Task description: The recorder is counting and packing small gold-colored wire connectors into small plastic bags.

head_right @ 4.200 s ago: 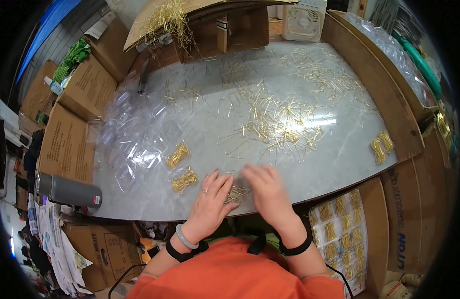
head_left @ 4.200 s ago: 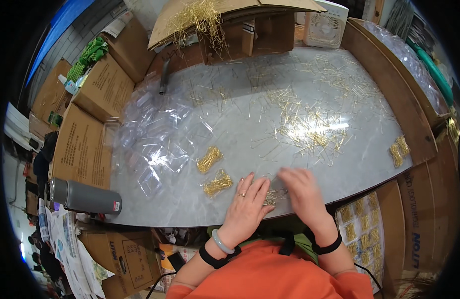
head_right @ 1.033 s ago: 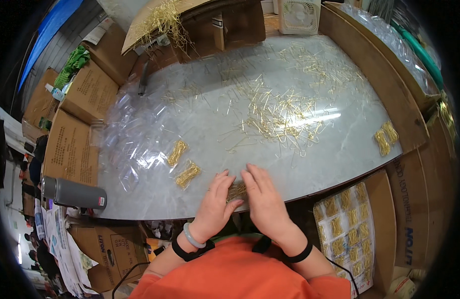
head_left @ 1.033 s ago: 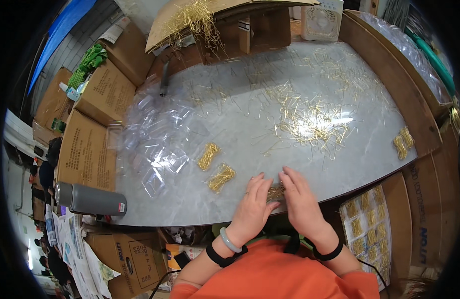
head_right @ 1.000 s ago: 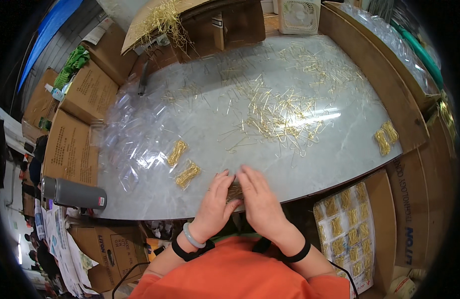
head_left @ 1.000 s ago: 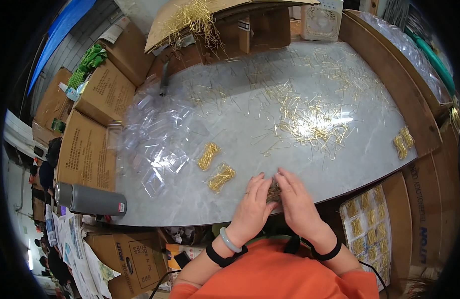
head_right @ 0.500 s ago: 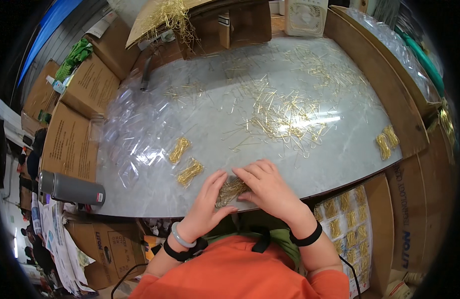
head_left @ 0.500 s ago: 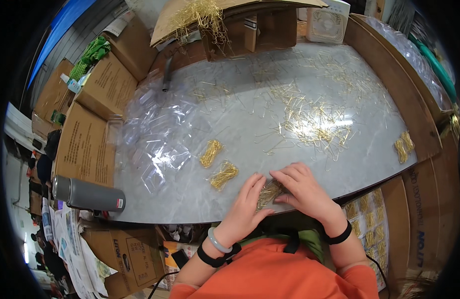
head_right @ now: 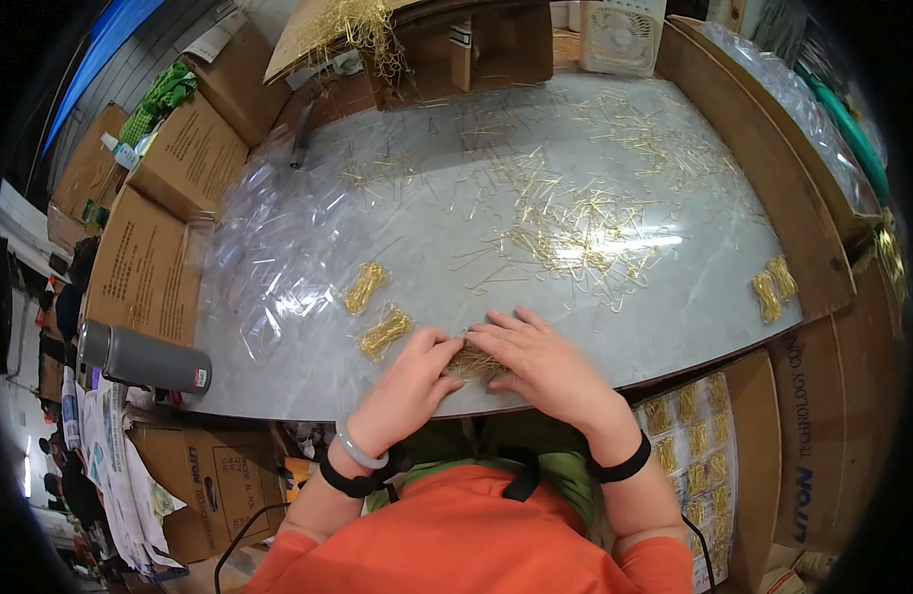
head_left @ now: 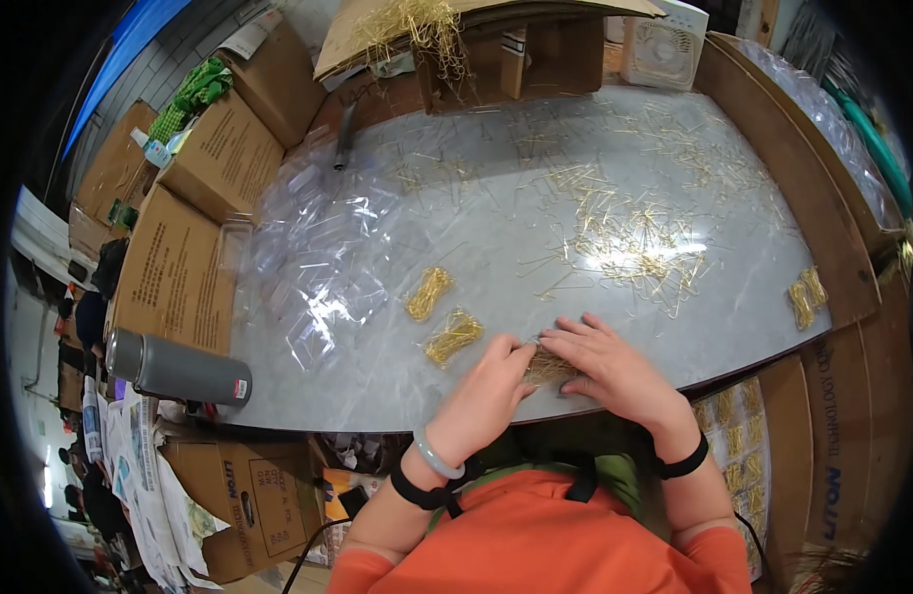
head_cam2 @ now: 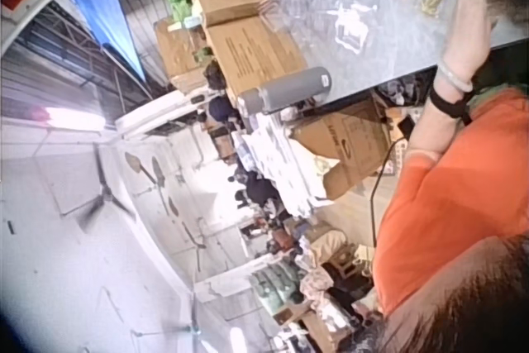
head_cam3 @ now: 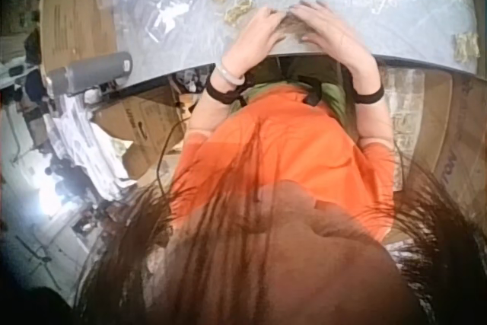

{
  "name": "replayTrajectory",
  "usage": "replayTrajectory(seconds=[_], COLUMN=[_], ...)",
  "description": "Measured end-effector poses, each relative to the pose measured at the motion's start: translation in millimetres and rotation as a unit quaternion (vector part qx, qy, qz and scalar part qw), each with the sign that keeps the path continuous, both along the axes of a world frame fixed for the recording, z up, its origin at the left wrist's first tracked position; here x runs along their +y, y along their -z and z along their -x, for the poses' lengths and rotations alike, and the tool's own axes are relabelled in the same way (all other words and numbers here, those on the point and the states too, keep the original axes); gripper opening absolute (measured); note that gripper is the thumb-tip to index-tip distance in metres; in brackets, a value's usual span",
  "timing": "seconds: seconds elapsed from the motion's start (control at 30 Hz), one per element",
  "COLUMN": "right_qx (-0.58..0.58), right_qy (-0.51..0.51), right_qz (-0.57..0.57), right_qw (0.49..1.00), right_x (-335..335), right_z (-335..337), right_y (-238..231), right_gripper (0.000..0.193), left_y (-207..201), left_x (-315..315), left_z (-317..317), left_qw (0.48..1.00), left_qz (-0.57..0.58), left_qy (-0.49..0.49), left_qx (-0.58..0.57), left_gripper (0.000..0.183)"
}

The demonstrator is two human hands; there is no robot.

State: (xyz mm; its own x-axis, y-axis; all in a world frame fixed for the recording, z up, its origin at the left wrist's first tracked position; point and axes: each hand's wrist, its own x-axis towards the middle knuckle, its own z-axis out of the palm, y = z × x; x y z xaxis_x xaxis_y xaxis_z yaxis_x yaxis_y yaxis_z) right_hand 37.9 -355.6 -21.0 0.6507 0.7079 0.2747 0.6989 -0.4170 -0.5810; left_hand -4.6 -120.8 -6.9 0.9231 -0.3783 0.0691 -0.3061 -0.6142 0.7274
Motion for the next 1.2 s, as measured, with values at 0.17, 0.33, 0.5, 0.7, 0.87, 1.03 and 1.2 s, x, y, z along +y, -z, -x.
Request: replayTrajectory(seconds=[0.17, 0.33, 0.5, 0.7, 0.87, 1.03, 1.2], right_qx=[0.027, -0.036, -0.054, 0.018, -0.002, 0.009, 0.043], right_qy=[0.047, 0.054, 0.024, 0.041, 0.119, 0.114, 0.159], right_qz=[-0.052, -0.078, -0.059, -0.055, -0.103, -0.063, -0.152], right_qw=[0.997, 0.995, 0.996, 0.997, 0.988, 0.991, 0.975], right_x=[0.2, 1.0, 2.2, -1.2, -1.4, 0.4, -4.5], right_z=[7.7, 8.3, 6.4, 11.1, 17.0, 19.2, 22.7], right_y=[7.2, -1.0, 1.1, -1.5, -7.1, 7.1, -2.5], right_gripper=[0.06, 0.054, 0.049, 0.05, 0.061, 0.069, 0.063], left_y=[2.4, 7.6, 0.8, 1.5, 10.8, 20.0, 20.2], left_x=[-10.7, -10.6, -10.0, -17.6, -11.3, -23.8, -34.1], left_z=[4.0, 9.4, 4.0, 7.5, 11.9, -4.8, -3.7], left_qw=[0.997, 0.983, 0.995, 0.987, 0.993, 0.988, 0.994], left_qz=[0.06, -0.039, -0.045, 0.157, 0.011, -0.066, -0.037], left_qy=[-0.036, -0.081, -0.066, -0.04, -0.037, 0.041, 0.022], left_qx=[-0.026, -0.159, -0.061, -0.024, -0.108, -0.136, -0.099], left_gripper=[0.045, 0.047, 0.041, 0.04, 0.064, 0.077, 0.069])
